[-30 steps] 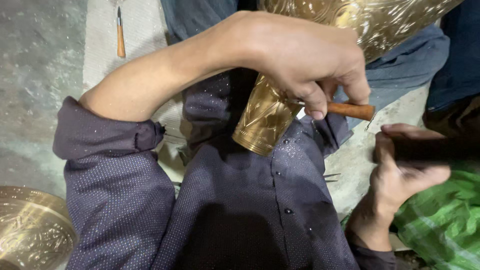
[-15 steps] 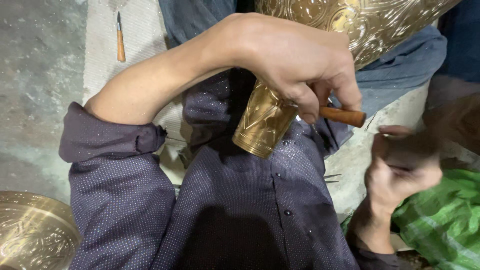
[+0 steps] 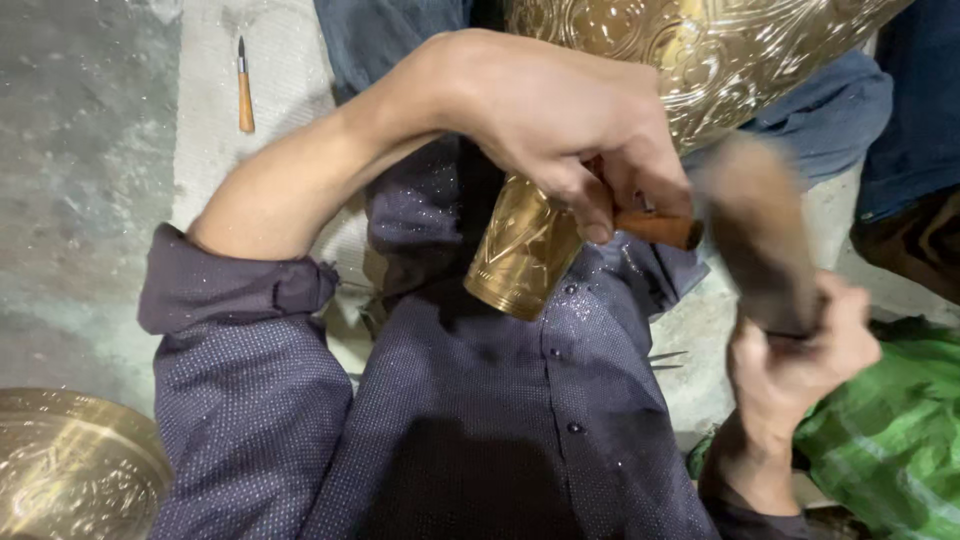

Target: The person sits on the floor holding a chisel against the neck of a large engraved brass vase resting on their lap and repeatedly strikes the chisel with a hammer, carving decorative patterns into the metal. Finished brass vases sit on the floor beside them.

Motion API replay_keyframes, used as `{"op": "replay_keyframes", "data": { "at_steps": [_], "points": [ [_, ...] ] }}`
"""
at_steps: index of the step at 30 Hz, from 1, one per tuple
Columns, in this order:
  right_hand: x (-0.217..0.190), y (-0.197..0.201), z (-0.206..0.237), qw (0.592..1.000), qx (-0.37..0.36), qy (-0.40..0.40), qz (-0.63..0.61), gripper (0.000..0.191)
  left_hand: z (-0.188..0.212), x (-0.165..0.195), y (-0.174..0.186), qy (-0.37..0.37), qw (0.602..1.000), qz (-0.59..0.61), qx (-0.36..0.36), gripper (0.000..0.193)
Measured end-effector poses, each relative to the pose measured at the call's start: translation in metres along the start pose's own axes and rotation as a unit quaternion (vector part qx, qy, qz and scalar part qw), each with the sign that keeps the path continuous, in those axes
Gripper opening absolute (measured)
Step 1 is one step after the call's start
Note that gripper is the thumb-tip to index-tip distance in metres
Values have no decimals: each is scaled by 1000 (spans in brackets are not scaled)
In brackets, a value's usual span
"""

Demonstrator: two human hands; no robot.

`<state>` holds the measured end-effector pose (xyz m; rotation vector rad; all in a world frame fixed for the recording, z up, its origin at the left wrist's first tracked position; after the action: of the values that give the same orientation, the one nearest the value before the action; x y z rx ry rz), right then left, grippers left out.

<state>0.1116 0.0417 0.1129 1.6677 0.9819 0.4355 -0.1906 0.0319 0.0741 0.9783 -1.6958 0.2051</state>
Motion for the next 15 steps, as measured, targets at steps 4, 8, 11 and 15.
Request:
{"op": "replay_keyframes", "data": {
  "at_steps": [4,8,11,15],
  "points": [
    [27,-10,0,929,17,-200,-312,30,40,3,8,-42,963,-3,264,30],
    [44,-28,3,886,6,-263,-382,33,76,-15,-9,106,896,-26,430,27],
    [60,-41,5,873,-1,-241,-424,32,77,-24,-26,133,877,85,454,33],
    [89,-48,8,842,-2,-286,-457,34,58,-13,-41,117,869,166,451,31]
  ]
}}
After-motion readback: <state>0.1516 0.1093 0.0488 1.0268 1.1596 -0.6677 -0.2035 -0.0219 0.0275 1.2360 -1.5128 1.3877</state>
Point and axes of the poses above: each hand's wrist, its own z-axis away from the middle knuckle, its own y-axis out of the back of the hand, x = y × z, the point moved 5 cm from there along -z, towards the middle knuckle, and after that the axes turned 1 degree about z, right-handed, at the moved point
